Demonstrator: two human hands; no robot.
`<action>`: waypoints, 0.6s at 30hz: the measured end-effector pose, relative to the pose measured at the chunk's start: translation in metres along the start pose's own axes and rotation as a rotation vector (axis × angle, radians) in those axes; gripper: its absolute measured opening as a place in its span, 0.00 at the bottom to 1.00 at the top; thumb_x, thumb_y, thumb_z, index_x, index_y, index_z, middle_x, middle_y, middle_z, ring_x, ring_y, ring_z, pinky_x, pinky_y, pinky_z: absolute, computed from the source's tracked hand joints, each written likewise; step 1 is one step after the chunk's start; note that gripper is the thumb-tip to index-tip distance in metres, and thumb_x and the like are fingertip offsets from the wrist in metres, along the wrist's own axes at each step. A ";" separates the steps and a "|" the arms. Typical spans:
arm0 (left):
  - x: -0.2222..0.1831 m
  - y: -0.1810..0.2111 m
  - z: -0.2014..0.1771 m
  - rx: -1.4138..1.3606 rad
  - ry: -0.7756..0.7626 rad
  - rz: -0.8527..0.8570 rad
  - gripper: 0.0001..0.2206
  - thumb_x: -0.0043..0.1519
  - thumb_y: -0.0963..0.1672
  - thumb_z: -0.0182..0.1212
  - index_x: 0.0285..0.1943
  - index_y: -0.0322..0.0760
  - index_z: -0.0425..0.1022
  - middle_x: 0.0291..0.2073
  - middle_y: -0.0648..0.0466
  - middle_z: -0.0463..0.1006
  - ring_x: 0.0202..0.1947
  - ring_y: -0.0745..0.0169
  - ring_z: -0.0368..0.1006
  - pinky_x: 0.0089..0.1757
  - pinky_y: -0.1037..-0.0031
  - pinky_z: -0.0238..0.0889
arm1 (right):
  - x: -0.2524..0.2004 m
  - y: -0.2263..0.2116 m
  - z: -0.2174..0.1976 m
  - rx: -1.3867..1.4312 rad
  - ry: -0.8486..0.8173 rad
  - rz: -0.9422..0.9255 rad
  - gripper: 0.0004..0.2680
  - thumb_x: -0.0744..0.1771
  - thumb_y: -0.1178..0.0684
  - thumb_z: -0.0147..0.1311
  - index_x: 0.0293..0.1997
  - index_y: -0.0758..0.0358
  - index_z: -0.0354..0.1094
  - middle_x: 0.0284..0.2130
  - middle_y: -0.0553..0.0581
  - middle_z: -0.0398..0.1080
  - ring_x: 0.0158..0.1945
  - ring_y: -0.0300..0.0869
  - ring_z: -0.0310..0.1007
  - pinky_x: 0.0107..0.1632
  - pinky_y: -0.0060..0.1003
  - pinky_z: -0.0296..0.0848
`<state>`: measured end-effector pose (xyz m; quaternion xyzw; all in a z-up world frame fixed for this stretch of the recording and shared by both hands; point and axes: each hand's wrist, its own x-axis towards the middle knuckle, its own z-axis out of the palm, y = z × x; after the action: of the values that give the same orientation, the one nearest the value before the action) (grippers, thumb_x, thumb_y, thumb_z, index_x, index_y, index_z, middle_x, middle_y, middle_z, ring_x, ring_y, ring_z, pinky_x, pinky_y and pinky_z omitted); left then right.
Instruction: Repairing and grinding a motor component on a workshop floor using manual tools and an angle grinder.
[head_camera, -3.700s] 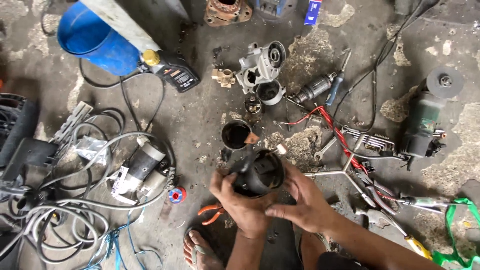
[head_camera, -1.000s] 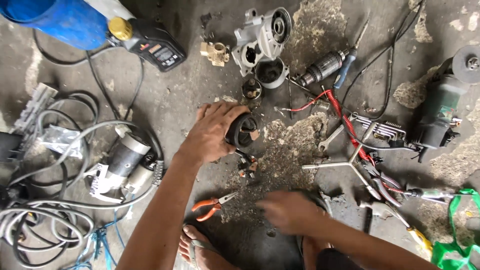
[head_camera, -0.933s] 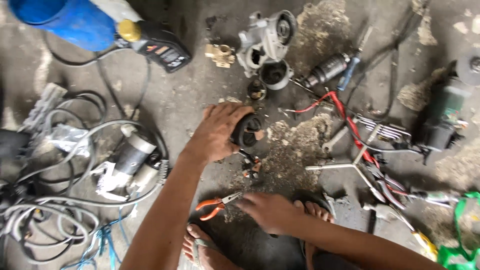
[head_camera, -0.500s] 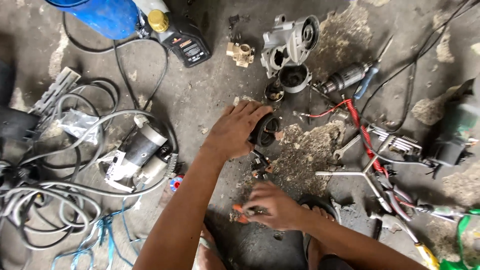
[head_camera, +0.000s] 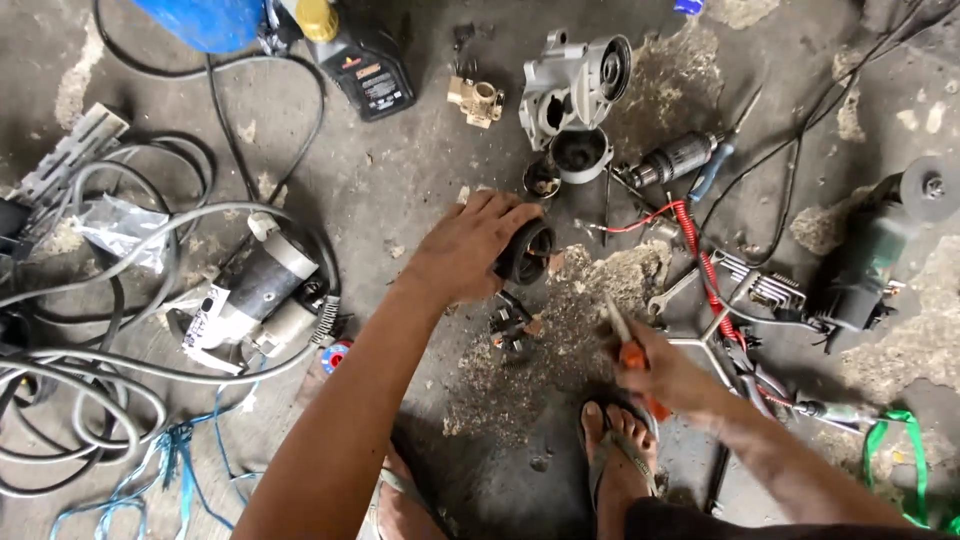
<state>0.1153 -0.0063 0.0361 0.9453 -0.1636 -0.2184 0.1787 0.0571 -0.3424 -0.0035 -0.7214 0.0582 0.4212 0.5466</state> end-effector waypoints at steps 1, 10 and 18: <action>0.000 0.000 0.002 0.005 0.029 0.001 0.45 0.50 0.43 0.72 0.78 0.50 0.50 0.67 0.48 0.62 0.71 0.41 0.52 0.61 0.46 0.58 | -0.004 -0.030 0.000 -0.047 -0.051 -0.016 0.18 0.58 0.65 0.64 0.52 0.65 0.70 0.28 0.64 0.69 0.29 0.54 0.72 0.29 0.47 0.73; 0.003 -0.001 0.000 0.034 0.046 0.000 0.45 0.48 0.44 0.72 0.77 0.52 0.52 0.66 0.51 0.63 0.70 0.43 0.54 0.58 0.49 0.62 | 0.069 -0.078 -0.007 -0.697 -0.287 -0.016 0.24 0.61 0.58 0.54 0.65 0.60 0.57 0.29 0.59 0.64 0.30 0.54 0.72 0.33 0.53 0.78; 0.005 0.000 0.002 0.011 0.034 -0.041 0.44 0.47 0.44 0.73 0.76 0.53 0.55 0.66 0.52 0.64 0.71 0.45 0.54 0.58 0.49 0.63 | 0.058 -0.097 -0.014 -0.717 -0.346 -0.107 0.14 0.59 0.62 0.50 0.48 0.70 0.66 0.24 0.60 0.65 0.28 0.50 0.69 0.34 0.43 0.71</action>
<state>0.1184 -0.0088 0.0323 0.9530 -0.1421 -0.2050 0.1718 0.1545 -0.2937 0.0298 -0.7868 -0.2231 0.5011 0.2831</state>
